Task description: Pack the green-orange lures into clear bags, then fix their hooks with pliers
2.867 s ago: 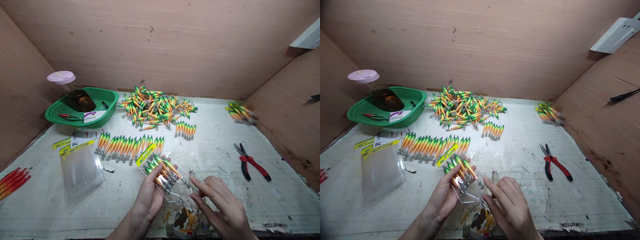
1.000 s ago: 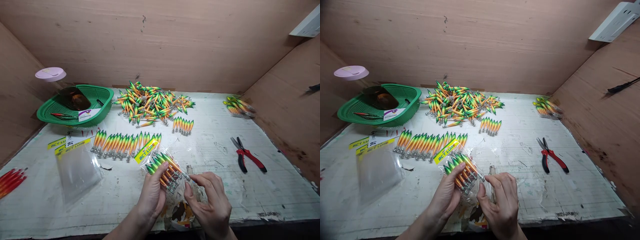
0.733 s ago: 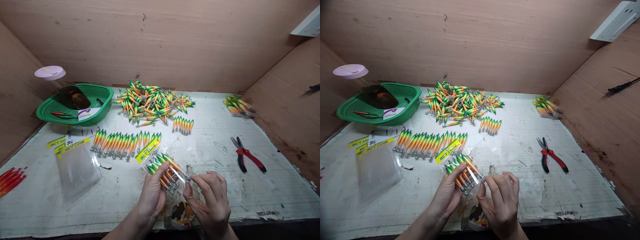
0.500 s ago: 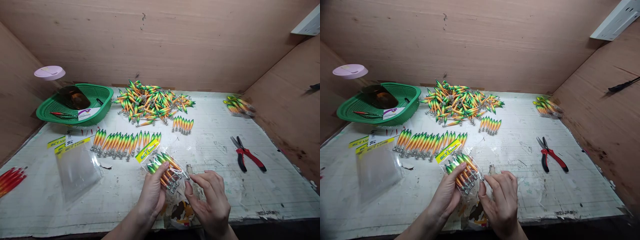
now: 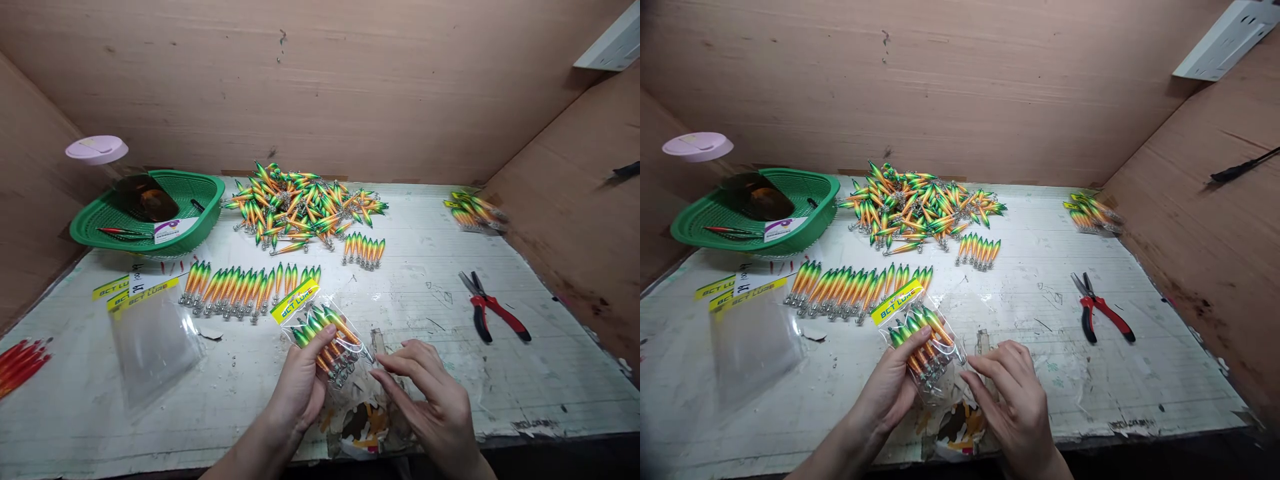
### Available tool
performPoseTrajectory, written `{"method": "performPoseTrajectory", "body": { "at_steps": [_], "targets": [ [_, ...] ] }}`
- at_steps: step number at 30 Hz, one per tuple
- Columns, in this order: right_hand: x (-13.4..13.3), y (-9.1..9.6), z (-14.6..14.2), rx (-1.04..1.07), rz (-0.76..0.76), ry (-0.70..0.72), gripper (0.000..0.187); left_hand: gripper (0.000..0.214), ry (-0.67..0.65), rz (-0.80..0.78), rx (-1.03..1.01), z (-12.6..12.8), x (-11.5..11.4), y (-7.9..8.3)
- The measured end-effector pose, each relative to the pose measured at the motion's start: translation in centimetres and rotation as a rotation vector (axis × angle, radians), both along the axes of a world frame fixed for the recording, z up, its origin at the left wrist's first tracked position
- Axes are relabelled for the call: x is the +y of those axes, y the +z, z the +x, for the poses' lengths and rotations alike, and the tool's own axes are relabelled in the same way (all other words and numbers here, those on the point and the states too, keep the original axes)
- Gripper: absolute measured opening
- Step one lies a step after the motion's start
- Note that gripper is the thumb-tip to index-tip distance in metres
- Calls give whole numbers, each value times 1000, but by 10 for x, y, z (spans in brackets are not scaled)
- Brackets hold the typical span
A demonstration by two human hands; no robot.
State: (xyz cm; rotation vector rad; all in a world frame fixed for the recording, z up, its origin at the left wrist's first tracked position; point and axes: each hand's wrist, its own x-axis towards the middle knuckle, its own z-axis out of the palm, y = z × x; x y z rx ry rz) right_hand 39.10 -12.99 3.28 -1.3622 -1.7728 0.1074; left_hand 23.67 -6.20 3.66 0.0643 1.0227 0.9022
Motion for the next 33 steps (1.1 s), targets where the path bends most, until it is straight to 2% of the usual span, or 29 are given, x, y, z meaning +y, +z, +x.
{"method": "performPoseTrajectory", "body": {
  "at_steps": [7,13,18,27,33],
  "targets": [
    [-1,5,7,65,-69,36,11,25,-100,26,-20,0,0,0],
    [-1,2,2,-80,42,3,21,20,-107,14,-14,0,-1,1],
    [-1,1,-1,-152,88,9,20,7,-89,20,20,1,-1,1],
    [-6,-1,0,-10,-15,-9,17,11,-100,-3,-4,1,2,3],
    [-6,-2,1,-32,4,11,21,13,-94,-27,-3,1,2,3]
  ]
}}
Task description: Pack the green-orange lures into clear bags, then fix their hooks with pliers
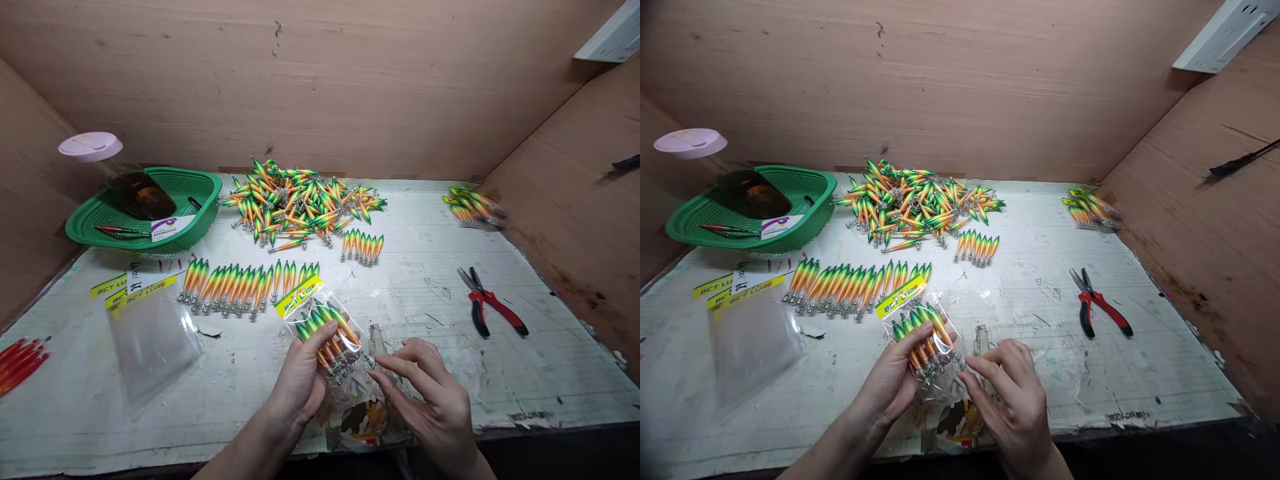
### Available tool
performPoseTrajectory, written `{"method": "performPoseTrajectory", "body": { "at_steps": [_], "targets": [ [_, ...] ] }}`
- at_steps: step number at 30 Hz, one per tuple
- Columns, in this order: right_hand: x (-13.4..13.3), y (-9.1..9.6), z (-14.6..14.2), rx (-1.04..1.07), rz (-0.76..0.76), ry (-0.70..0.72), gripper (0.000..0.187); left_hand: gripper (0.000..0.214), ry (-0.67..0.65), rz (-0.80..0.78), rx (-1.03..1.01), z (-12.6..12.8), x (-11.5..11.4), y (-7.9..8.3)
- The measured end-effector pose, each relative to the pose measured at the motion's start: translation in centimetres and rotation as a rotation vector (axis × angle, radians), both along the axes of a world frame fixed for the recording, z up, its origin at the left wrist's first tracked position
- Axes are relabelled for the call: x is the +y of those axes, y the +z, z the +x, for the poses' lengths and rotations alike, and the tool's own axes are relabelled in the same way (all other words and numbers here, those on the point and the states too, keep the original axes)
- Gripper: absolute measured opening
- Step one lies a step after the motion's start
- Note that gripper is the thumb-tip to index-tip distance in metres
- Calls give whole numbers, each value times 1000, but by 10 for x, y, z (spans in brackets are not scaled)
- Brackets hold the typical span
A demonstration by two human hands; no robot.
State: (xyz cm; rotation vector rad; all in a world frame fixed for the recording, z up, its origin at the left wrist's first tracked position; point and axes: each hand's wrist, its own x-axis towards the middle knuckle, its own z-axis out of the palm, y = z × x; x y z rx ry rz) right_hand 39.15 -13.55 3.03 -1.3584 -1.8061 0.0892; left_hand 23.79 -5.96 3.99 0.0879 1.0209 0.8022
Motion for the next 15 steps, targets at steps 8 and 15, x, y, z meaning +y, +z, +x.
{"method": "performPoseTrajectory", "body": {
  "at_steps": [8,15],
  "targets": [
    [0,4,-2,-8,-16,-25,16,14,2,-14,10,1,0,-3],
    [2,4,-2,-179,91,-45,18,13,-20,40,-18,2,-2,-2]
  ]
}}
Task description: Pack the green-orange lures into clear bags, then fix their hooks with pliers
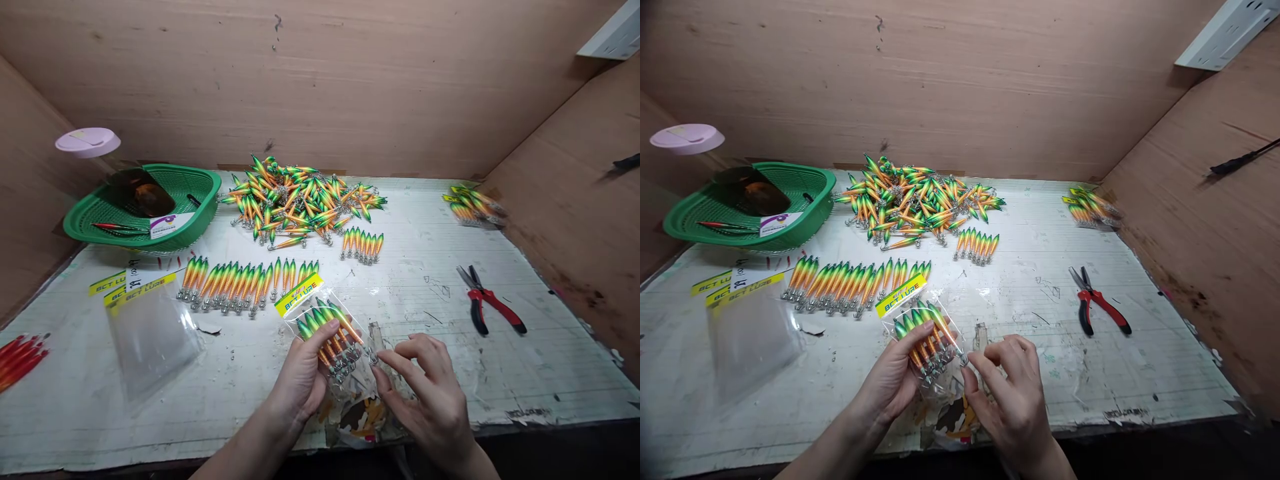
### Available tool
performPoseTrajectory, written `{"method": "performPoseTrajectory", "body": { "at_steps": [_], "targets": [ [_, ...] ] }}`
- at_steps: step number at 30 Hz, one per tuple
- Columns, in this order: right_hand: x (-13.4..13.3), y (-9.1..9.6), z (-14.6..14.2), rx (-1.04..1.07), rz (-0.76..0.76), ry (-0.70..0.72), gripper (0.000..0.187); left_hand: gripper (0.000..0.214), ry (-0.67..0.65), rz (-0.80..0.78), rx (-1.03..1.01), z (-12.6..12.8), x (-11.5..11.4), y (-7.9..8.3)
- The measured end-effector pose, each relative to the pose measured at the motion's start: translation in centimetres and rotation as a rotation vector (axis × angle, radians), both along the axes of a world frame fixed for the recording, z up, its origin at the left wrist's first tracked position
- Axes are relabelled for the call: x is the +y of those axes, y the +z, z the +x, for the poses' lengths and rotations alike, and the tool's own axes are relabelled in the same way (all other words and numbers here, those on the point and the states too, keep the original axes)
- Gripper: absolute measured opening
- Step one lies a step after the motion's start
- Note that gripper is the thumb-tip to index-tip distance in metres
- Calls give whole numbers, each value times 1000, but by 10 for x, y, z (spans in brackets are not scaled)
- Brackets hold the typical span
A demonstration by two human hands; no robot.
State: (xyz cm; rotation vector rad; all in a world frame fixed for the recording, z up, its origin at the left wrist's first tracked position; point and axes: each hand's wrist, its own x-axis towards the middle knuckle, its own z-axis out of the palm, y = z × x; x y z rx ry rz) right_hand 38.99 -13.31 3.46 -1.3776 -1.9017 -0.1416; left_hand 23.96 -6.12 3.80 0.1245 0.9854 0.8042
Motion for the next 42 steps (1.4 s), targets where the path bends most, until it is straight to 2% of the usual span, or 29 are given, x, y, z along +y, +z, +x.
{"method": "performPoseTrajectory", "body": {
  "at_steps": [4,15,22,33,42],
  "targets": [
    [-2,-3,-2,-83,45,6,23,12,27,-60,1,2,1,2],
    [-3,-2,-5,54,-20,2,16,14,32,-55,-2,1,0,2],
    [-3,0,1,32,-33,13,16,17,6,-54,-35,1,1,-3],
    [-2,1,0,17,-6,-36,25,11,21,-51,-1,2,0,3],
    [-3,0,4,8,-24,4,24,19,7,-69,-64,1,1,-1]
  ]
}}
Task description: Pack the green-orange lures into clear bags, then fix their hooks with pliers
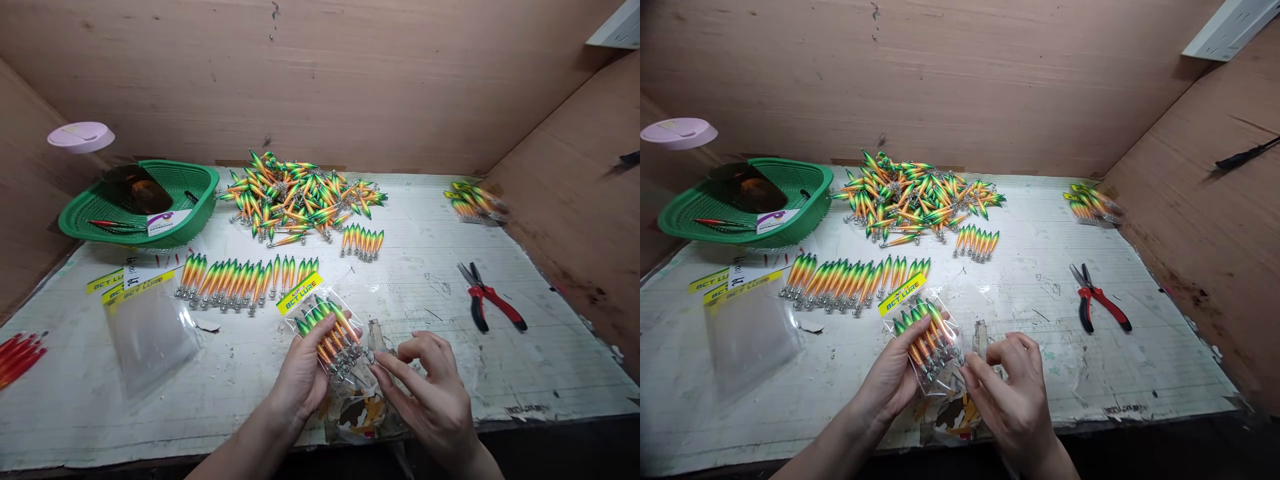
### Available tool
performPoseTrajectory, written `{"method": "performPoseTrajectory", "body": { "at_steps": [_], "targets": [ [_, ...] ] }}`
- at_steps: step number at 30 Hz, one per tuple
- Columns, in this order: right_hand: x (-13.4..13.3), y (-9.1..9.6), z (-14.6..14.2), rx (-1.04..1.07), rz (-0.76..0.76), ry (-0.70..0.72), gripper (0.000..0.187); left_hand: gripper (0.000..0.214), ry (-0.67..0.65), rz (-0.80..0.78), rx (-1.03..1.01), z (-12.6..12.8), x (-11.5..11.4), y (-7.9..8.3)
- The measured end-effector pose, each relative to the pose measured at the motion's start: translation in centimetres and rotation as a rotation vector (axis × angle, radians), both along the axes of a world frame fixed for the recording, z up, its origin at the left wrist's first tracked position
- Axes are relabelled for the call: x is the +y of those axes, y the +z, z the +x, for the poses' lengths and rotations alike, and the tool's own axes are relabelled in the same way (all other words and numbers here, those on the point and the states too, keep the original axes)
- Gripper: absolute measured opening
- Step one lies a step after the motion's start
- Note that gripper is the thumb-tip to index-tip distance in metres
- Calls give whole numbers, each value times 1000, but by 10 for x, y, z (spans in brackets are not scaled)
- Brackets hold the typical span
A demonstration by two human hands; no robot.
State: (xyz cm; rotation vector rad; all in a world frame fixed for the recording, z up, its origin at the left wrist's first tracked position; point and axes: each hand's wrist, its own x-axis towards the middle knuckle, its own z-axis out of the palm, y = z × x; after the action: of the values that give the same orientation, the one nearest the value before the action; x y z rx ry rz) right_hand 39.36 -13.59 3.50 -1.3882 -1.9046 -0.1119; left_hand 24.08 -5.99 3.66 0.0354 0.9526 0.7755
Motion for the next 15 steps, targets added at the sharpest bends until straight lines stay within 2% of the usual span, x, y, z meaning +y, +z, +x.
{"method": "performPoseTrajectory", "body": {
  "at_steps": [9,15],
  "targets": [
    [0,3,1,39,2,-14,30,14,-7,12,50,0,-1,5],
    [0,6,-3,92,-11,-49,19,13,-28,34,44,1,-4,3]
  ]
}}
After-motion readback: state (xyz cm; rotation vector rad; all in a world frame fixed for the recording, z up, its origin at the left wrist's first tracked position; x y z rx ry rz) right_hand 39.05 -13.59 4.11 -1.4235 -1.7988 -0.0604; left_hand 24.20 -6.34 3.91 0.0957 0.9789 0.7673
